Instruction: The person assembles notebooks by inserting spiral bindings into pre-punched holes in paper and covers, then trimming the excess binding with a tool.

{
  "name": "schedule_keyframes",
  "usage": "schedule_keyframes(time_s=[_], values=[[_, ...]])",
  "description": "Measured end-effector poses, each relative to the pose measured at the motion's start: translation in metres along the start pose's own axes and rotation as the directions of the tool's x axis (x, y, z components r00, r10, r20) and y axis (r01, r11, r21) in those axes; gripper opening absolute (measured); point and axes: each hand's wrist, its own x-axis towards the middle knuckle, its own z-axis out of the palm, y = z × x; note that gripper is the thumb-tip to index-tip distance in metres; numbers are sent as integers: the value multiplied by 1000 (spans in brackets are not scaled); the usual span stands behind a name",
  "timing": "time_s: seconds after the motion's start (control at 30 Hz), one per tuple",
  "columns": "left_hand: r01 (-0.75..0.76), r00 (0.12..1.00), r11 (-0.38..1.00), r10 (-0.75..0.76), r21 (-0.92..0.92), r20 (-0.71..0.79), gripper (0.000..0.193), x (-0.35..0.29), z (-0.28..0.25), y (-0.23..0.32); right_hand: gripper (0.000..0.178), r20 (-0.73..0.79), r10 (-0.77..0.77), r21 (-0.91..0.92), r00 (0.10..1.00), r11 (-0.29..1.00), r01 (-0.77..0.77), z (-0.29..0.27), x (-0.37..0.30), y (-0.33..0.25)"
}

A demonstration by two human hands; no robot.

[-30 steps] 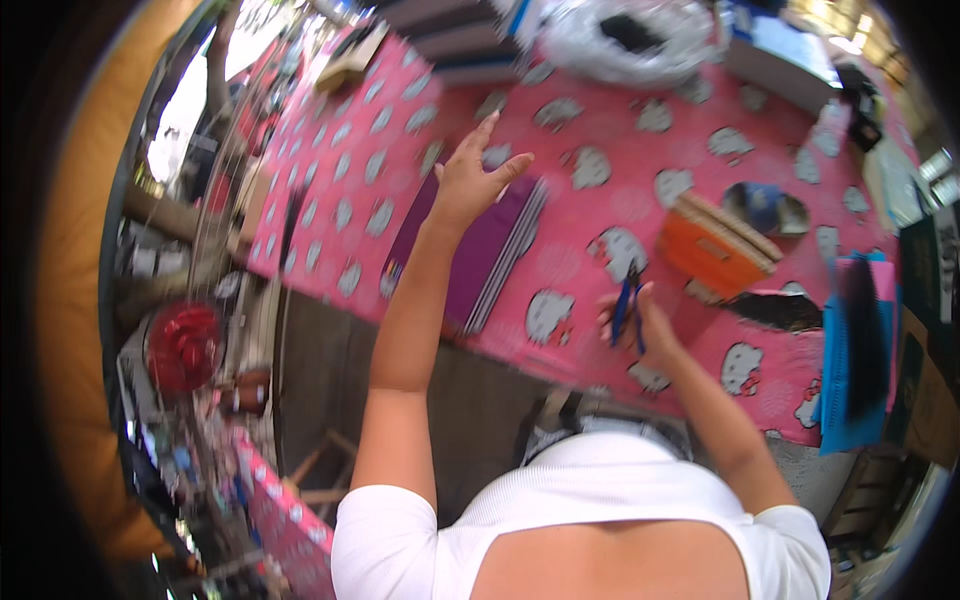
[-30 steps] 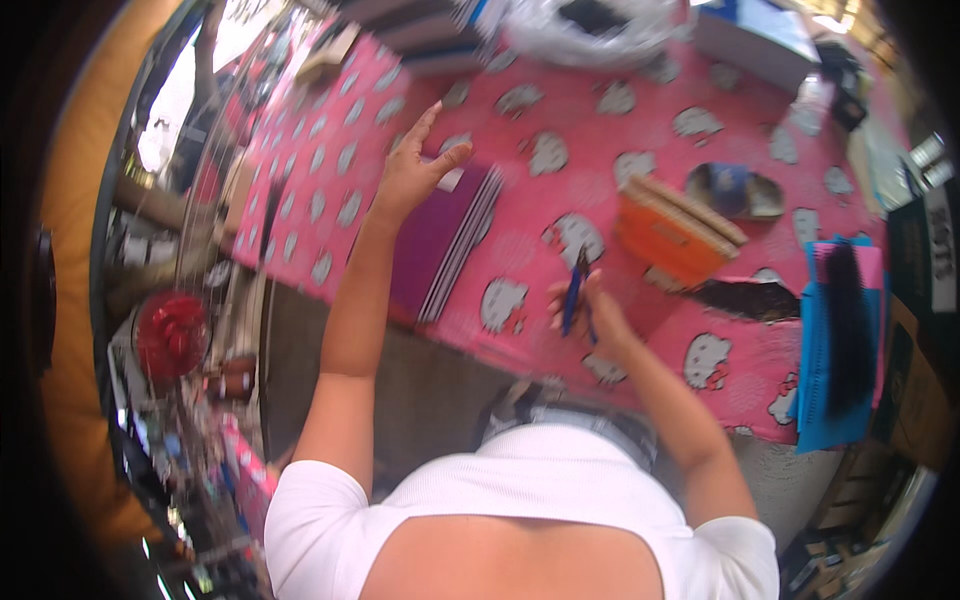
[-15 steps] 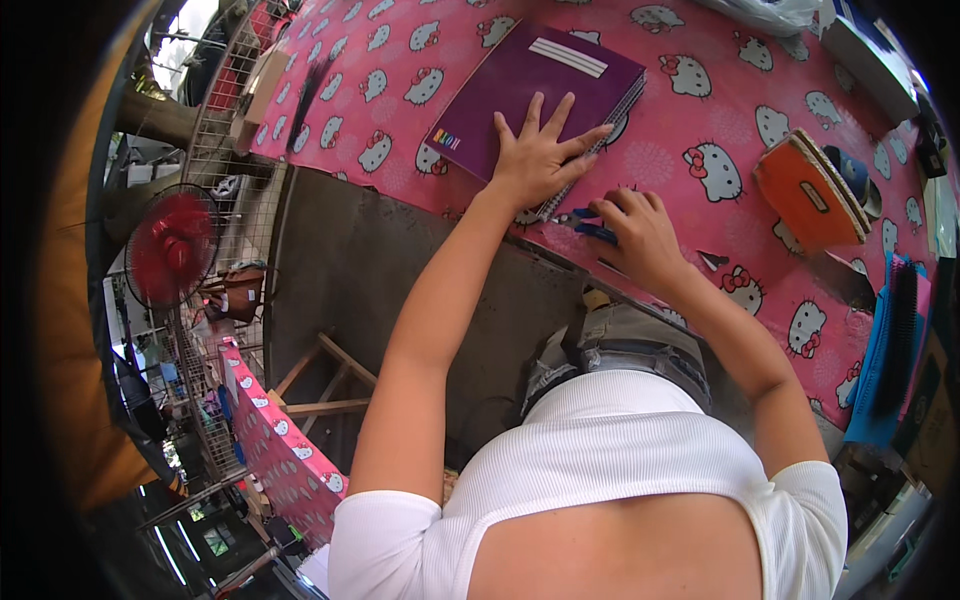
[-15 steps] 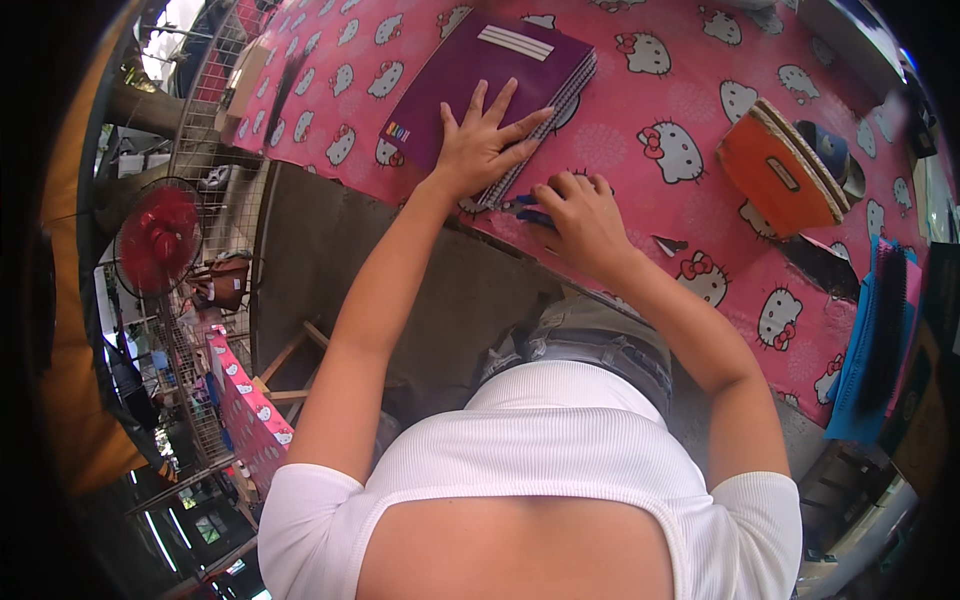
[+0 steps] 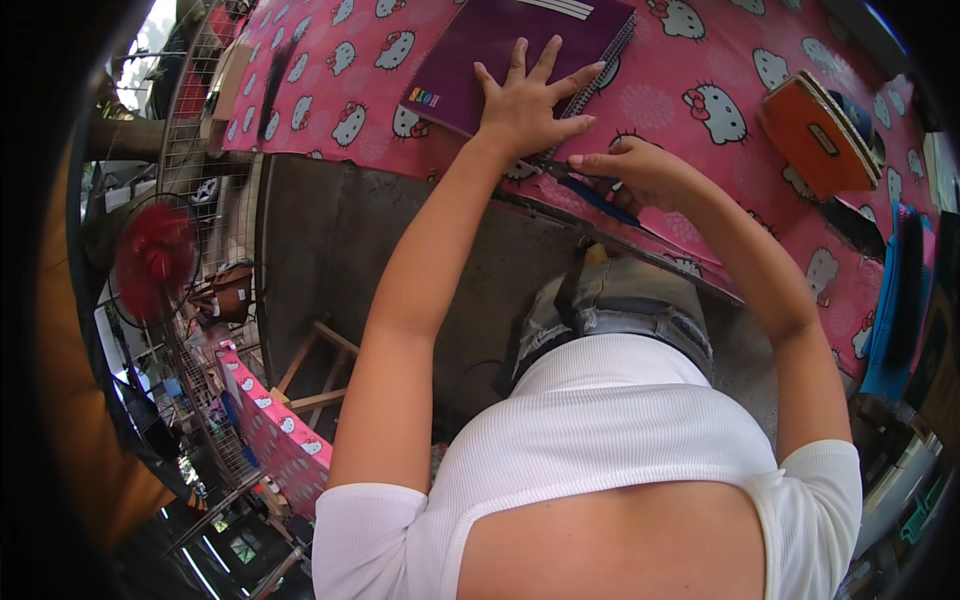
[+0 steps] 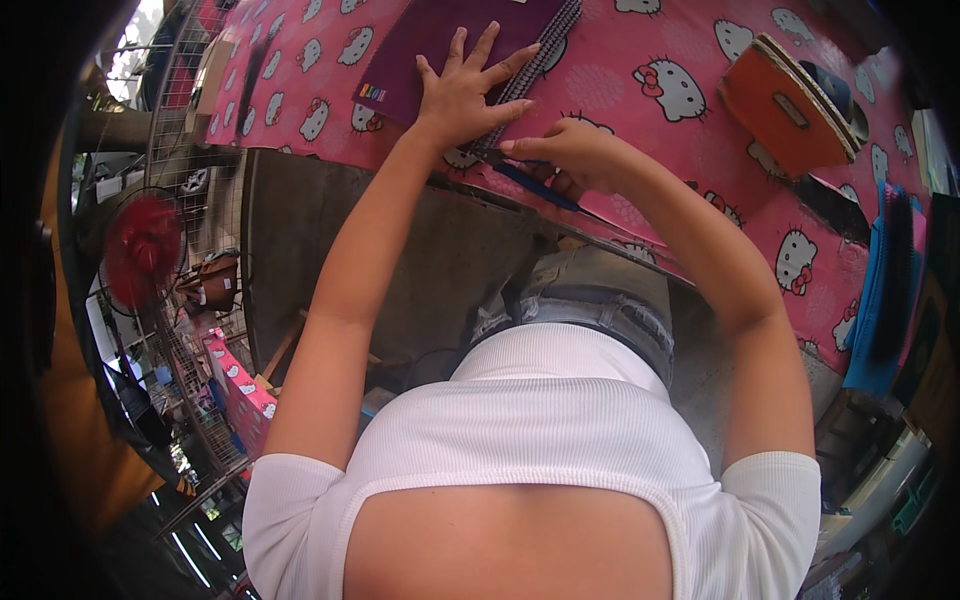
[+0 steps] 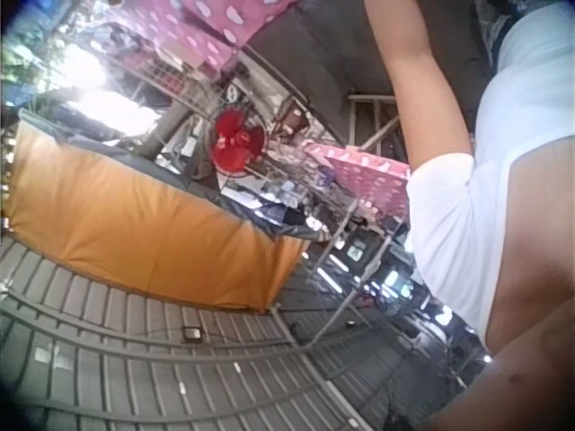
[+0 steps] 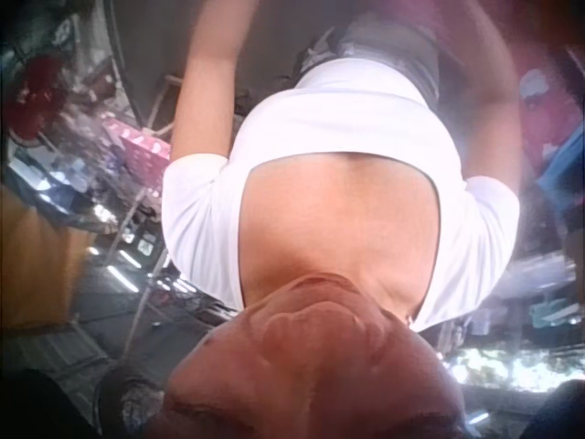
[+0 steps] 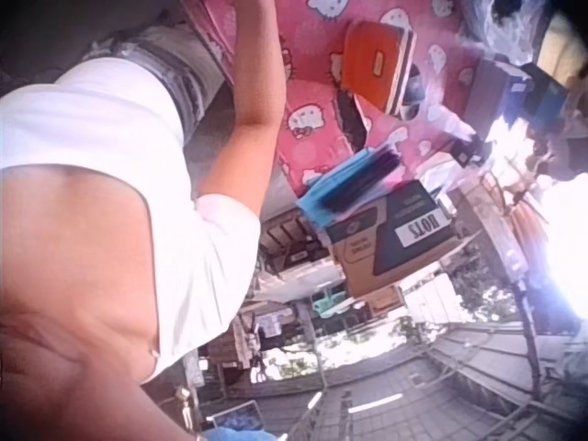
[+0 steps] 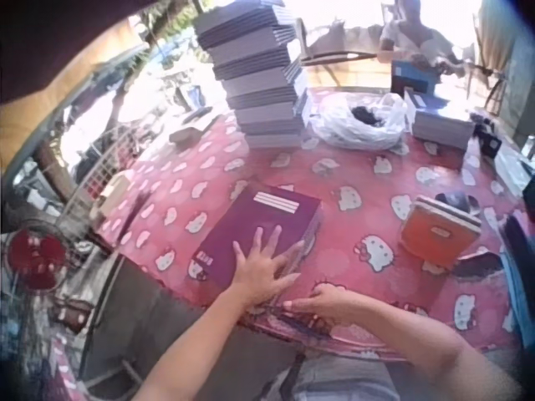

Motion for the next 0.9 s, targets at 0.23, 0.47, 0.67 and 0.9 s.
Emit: schedule_keyframes(time_s=[0.23, 0.47, 0.67, 0.9], values=[[27, 999, 1000, -27, 13, 21, 67, 0, 0, -2, 34, 65, -929, -939, 364, 67, 336, 12, -5, 34], [24, 999, 1000, -25, 9, 25, 67, 1, 0, -1, 34, 100, -945, -954, 310, -2, 301, 17, 6, 34], [23, 1000, 1000, -23, -8, 12, 67, -1, 0, 0, 33, 84, -930, -960, 357, 21, 280, 19, -7, 30], [24, 1000, 1000, -24, -4, 10, 66, 0, 1, 0, 35, 1, -843, -903, 538, 230, 362, 20, -3, 31]])
